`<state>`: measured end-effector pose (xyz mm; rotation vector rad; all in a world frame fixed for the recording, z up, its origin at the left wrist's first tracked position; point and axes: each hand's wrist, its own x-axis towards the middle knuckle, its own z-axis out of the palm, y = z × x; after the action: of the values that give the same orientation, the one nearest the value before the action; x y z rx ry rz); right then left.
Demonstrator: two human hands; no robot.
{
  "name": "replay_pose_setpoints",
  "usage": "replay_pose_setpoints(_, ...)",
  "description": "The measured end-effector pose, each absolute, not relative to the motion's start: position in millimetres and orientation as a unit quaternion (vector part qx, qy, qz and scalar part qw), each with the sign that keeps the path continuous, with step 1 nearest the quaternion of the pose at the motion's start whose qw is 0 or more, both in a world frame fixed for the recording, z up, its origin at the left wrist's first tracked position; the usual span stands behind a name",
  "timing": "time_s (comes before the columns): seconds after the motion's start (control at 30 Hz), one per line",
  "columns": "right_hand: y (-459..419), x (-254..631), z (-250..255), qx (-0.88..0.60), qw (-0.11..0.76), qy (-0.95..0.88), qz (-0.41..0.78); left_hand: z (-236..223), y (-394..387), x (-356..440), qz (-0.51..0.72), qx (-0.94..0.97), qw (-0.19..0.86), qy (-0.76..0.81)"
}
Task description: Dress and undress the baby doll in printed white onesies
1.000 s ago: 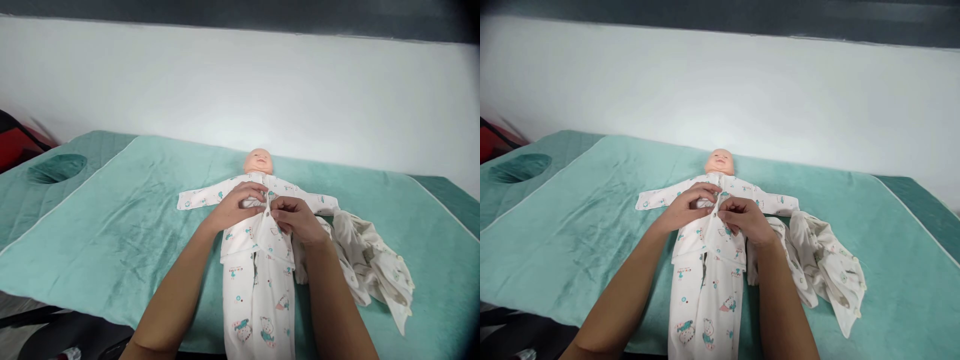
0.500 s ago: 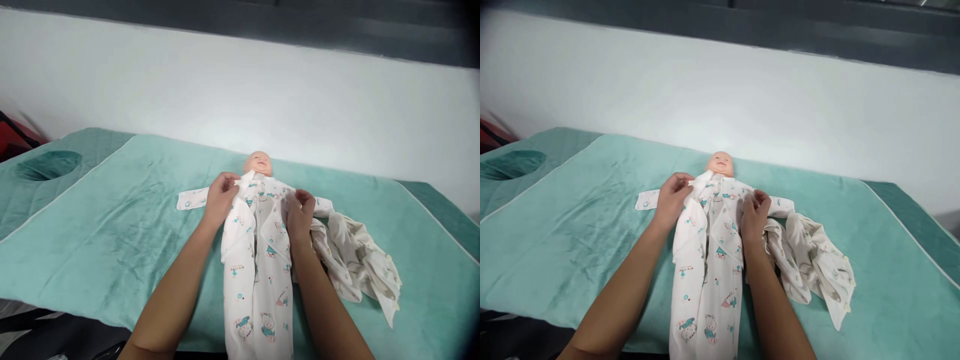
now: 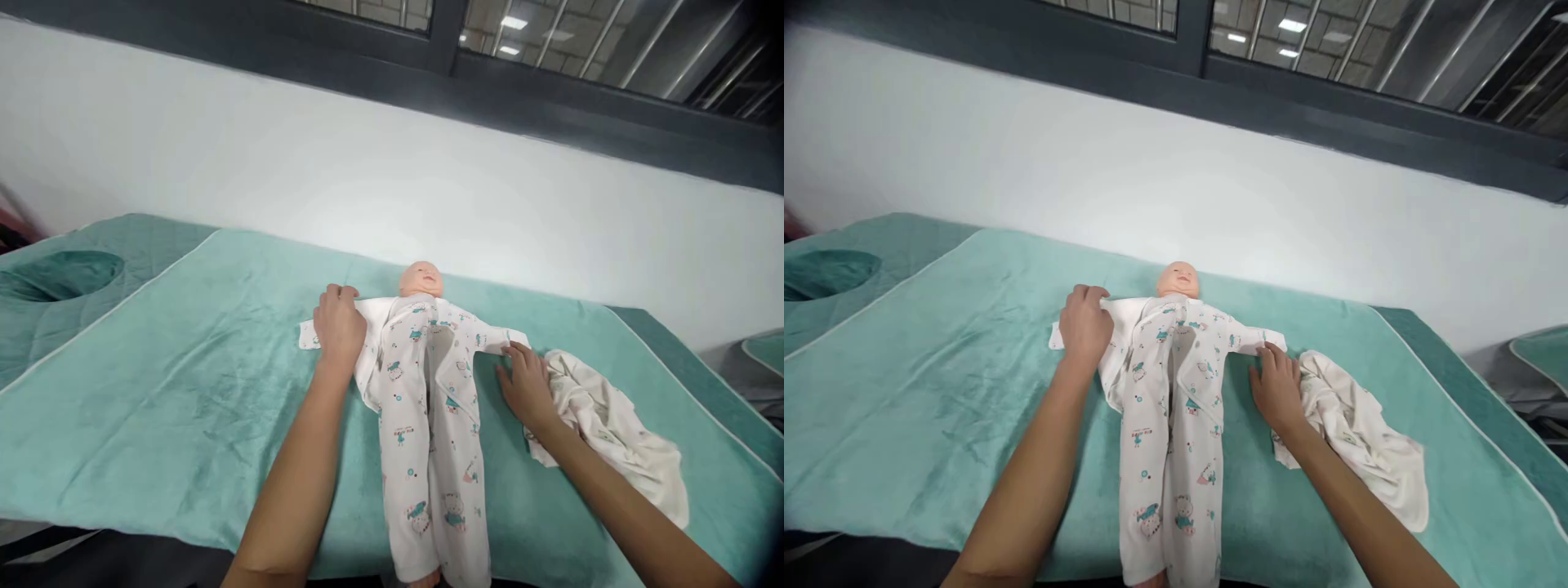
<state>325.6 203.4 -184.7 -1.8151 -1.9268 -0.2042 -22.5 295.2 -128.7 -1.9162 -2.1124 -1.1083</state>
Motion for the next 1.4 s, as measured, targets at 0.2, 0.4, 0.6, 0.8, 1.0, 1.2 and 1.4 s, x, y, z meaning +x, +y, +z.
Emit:
replay_pose_setpoints(0.2, 198, 250, -116, -0.643, 0.24, -0.724, 0.07, -139, 296, 4, -0.403, -0.74, -0.015, -0.539)
replay_pose_setpoints(0.4, 205, 191, -86, -0.679, 0.138, -0.721, -0.012, -157, 310, 17, -0.401, -0.756, -0.128, -0.501)
replay_pose_setpoints(0.6, 204, 275, -107, -0.678, 0.321, -0.64, 0.166, -158, 307, 3, -0.291, -0.765, -0.017, -0.575)
replay_pose_setpoints(0.8, 180, 365, -142, -0.744, 0.423, -0.481, 0.189, -158, 304, -10, -0.205, -0.774, 0.046, -0.598)
replay_pose_setpoints(1.0, 187, 299, -137, -0.589, 0.337, -0.734, -0.003, -160, 304, -11, -0.213, -0.769, 0.05, -0.6)
replay_pose_setpoints(1.2, 246, 273, -144, -0.459, 0.195, -0.864, -0.071, -163, 304, -17, -0.244, -0.779, 0.034, -0.577)
replay_pose_setpoints(1.4, 272, 313, -144, -0.485, 0.125, -0.86, -0.094, -164, 305, -18, -0.258, -0.767, 0.031, -0.586)
